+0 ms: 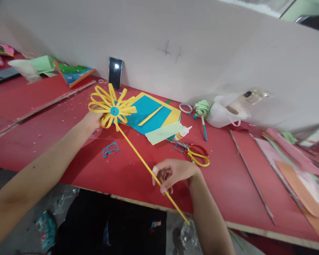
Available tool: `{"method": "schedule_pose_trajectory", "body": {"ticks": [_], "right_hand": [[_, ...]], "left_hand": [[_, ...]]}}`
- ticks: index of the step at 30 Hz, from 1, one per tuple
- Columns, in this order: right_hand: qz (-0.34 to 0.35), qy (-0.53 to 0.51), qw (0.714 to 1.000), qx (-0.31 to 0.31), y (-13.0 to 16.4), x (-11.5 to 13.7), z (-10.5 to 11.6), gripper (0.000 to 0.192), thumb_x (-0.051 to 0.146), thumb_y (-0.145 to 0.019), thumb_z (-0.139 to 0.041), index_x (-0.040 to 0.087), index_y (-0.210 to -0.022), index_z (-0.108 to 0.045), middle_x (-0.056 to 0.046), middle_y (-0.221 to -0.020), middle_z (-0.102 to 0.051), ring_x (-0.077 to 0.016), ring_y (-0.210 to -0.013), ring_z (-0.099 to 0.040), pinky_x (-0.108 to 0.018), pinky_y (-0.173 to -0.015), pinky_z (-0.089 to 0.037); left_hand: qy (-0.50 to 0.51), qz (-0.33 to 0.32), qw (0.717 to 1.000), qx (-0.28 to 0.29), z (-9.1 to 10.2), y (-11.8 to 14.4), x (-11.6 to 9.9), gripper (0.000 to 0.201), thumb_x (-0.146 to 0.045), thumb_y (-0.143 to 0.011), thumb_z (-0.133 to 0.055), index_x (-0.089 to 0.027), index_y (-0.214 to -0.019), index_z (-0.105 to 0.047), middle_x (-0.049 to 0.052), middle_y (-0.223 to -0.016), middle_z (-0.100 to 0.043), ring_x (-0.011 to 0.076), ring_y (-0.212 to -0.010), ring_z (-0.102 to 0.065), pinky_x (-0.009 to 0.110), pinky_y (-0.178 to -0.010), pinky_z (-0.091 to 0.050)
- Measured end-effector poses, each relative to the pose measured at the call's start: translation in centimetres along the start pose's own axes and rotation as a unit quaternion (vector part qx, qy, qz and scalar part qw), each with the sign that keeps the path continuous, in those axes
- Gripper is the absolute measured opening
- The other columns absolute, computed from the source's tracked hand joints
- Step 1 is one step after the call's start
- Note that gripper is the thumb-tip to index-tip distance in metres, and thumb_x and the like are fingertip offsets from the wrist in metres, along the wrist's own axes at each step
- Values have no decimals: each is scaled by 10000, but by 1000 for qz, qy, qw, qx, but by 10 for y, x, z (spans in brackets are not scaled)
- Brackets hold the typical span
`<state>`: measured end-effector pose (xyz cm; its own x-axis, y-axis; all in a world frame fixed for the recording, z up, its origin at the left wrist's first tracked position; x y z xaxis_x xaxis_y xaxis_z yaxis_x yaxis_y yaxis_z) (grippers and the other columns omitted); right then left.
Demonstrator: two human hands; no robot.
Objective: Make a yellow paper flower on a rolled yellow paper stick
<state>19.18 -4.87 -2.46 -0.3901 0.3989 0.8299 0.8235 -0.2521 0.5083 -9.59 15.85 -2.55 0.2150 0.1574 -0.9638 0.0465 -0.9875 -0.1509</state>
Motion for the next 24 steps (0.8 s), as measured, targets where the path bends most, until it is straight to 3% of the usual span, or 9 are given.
{"method": "schedule_pose_trajectory", "body": {"ticks": [4,8,10,13,15,18,20,22,24], "right_hand": [[17,-18,1000,9,-4,2,-4,272,225,-722,-801,133,-947,-678,-22,-758,-730,-136,-711,-724,-198,-588,-599],[23,-16,999,14,-8,3,-5,261,228,-760,-771,125,-974,-665,-37,-774,-739,-130,-697,-722,-194,-589,-592],[43,-20,999,5,-12,6,-5,269,231,-782,-753,120,-1003,-647,-47,-779,-741,-131,-695,-717,-197,-581,-585],[114,-31,991,-70,-18,15,2,248,240,-815,-723,124,-1010,-625,-61,-806,-744,-148,-716,-718,-217,-569,-582],[167,-35,975,-141,-21,22,8,222,246,-827,-712,131,-990,-615,-58,-809,-741,-155,-720,-720,-234,-579,-586],[215,-44,955,-201,-26,29,12,225,260,-831,-709,141,-991,-604,-40,-781,-727,-149,-701,-713,-243,-599,-586],[231,-55,945,-225,-29,30,14,241,277,-825,-714,144,-991,-602,-32,-768,-718,-151,-686,-708,-255,-599,-586],[238,-61,934,-259,-30,30,18,259,293,-811,-727,146,-981,-600,-29,-779,-713,-160,-700,-708,-276,-631,-590],[239,-53,925,-291,-31,29,22,276,318,-792,-743,149,-962,-607,-30,-813,-712,-165,-739,-710,-287,-686,-584]], "left_hand": [[37,120,989,83,-41,25,9,127,-283,-707,-724,-186,-777,-681,64,-627,-699,226,-578,-676,344,-519,-583],[-13,156,961,229,-72,50,14,75,-259,-714,-706,-190,-712,-678,61,-640,-694,206,-585,-666,321,-527,-561],[-85,100,961,245,-72,51,10,49,-221,-711,-694,-183,-738,-678,70,-712,-702,200,-640,-668,324,-580,-557],[-196,-87,970,117,-57,46,-19,201,-139,-705,-666,-194,-898,-679,83,-941,-692,212,-845,-651,358,-739,-544],[-254,-215,942,37,-53,55,-46,328,-94,-707,-641,-221,-1009,-662,81,-1077,-644,228,-993,-598,384,-860,-505],[-223,-335,915,41,-66,77,-79,399,-7,-734,-518,-245,-1027,-648,54,-1060,-631,201,-1008,-582,338,-856,-487],[-220,-363,900,97,-81,93,-93,367,12,-769,-464,-226,-971,-656,52,-1009,-650,186,-964,-600,324,-830,-488],[-232,-342,882,228,-102,109,-99,274,-35,-852,-467,-214,-926,-661,40,-884,-685,156,-852,-637,288,-782,-498],[-219,-313,861,337,-117,130,-108,104,-153,-867,-584,-207,-896,-667,42,-852,-711,147,-792,-655,250,-715,-505]]}}
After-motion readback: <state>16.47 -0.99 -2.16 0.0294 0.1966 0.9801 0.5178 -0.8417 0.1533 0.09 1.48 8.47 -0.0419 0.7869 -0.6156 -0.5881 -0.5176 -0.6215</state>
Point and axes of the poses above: each hand's wrist, its own y-axis away from the middle knuckle, its own z-axis out of the back of the hand, x = y × z, the point moved 6 cm from there along -y, towards the middle knuckle
